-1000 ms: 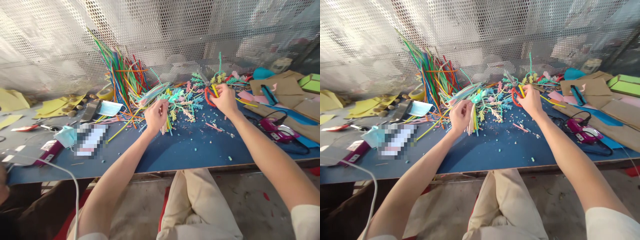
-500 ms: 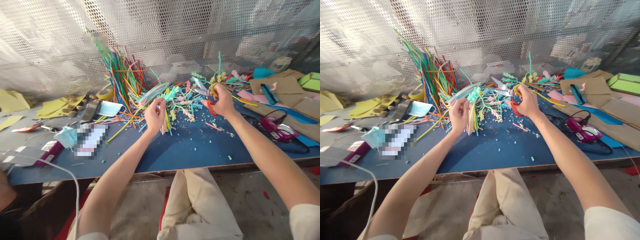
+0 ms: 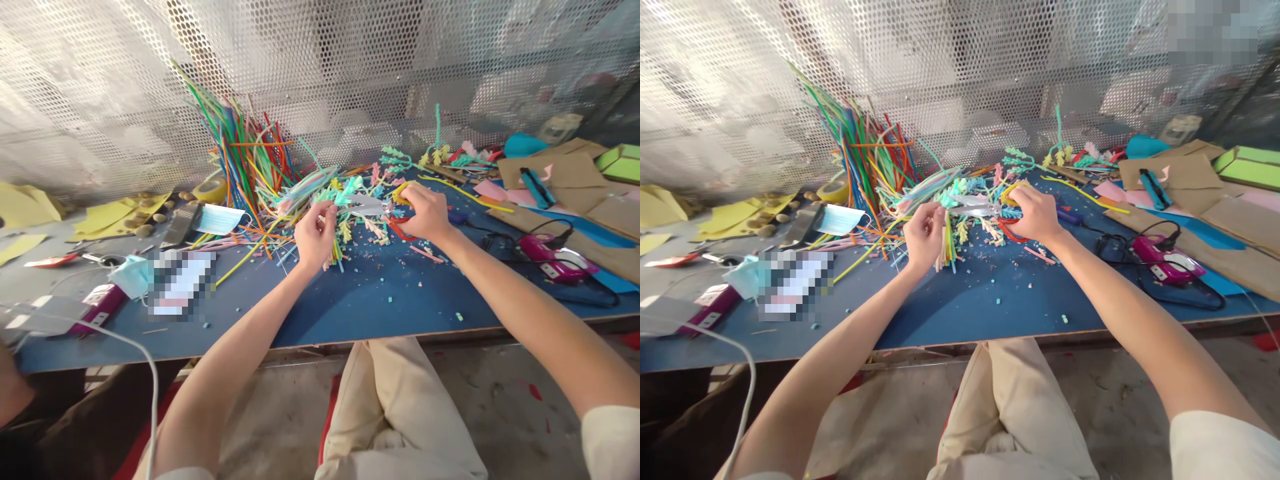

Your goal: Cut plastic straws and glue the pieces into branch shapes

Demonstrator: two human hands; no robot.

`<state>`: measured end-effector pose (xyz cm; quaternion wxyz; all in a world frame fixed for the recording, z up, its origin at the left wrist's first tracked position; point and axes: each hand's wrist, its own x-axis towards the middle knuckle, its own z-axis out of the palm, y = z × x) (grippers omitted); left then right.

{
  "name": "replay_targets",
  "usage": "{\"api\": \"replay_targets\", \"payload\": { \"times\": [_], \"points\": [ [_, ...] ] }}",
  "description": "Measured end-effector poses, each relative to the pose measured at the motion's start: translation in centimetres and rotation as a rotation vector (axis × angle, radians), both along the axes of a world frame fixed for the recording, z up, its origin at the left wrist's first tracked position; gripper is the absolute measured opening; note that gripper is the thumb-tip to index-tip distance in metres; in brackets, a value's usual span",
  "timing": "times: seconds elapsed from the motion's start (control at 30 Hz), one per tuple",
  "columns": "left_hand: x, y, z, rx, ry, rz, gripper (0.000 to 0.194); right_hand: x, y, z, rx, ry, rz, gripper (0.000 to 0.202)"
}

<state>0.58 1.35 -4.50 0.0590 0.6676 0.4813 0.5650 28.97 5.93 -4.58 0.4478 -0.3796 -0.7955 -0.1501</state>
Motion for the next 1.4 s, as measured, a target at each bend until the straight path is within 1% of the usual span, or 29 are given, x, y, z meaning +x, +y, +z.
{"api": "replay_targets", "payload": {
  "times": [0.2,0.43,0.53,0.63,0.77,0.97,1.07,1.2,1.3,1.4],
  "points": [
    [0.1,-0.1,-0.1,-0.021,0.006,-0.014,0.035,-0.2,0.1,-0.2,0.011,-0.004,-0.016,0.037],
    [0.2,-0.2,-0.1,-0.014,0.008,-0.027,0.032,-0.5,0.0,-0.4,0.028,-0.002,-0.013,0.032],
    [0.2,-0.2,0.0,-0.016,0.010,-0.028,0.032,-0.5,0.0,-0.4,0.007,-0.024,-0.033,0.023],
    [0.2,-0.2,0.0,-0.016,0.009,-0.032,0.030,-0.5,-0.2,-0.3,0.021,-0.038,-0.064,0.014],
    [0.3,-0.3,0.0,-0.019,0.010,-0.022,0.030,-0.4,-0.2,0.1,0.024,-0.052,-0.104,0.018],
    [0.1,-0.1,0.0,-0.031,0.017,0.009,0.030,0.1,-0.2,0.2,-0.038,-0.058,-0.083,0.021],
    [-0.4,0.2,0.1,-0.014,0.063,0.041,0.029,0.5,-0.3,0.3,-0.086,-0.014,-0.117,0.024],
    [-1.1,0.5,0.4,0.048,0.181,0.077,0.026,1.1,0.1,0.5,-0.104,0.103,-0.195,0.031],
    [-1.3,0.5,0.6,0.074,0.263,0.073,0.027,1.8,0.7,0.5,-0.132,0.142,-0.256,0.032],
    [-1.4,0.5,0.6,0.076,0.327,0.049,0.027,2.5,1.3,0.5,-0.158,0.129,-0.303,0.031]
  ]
}}
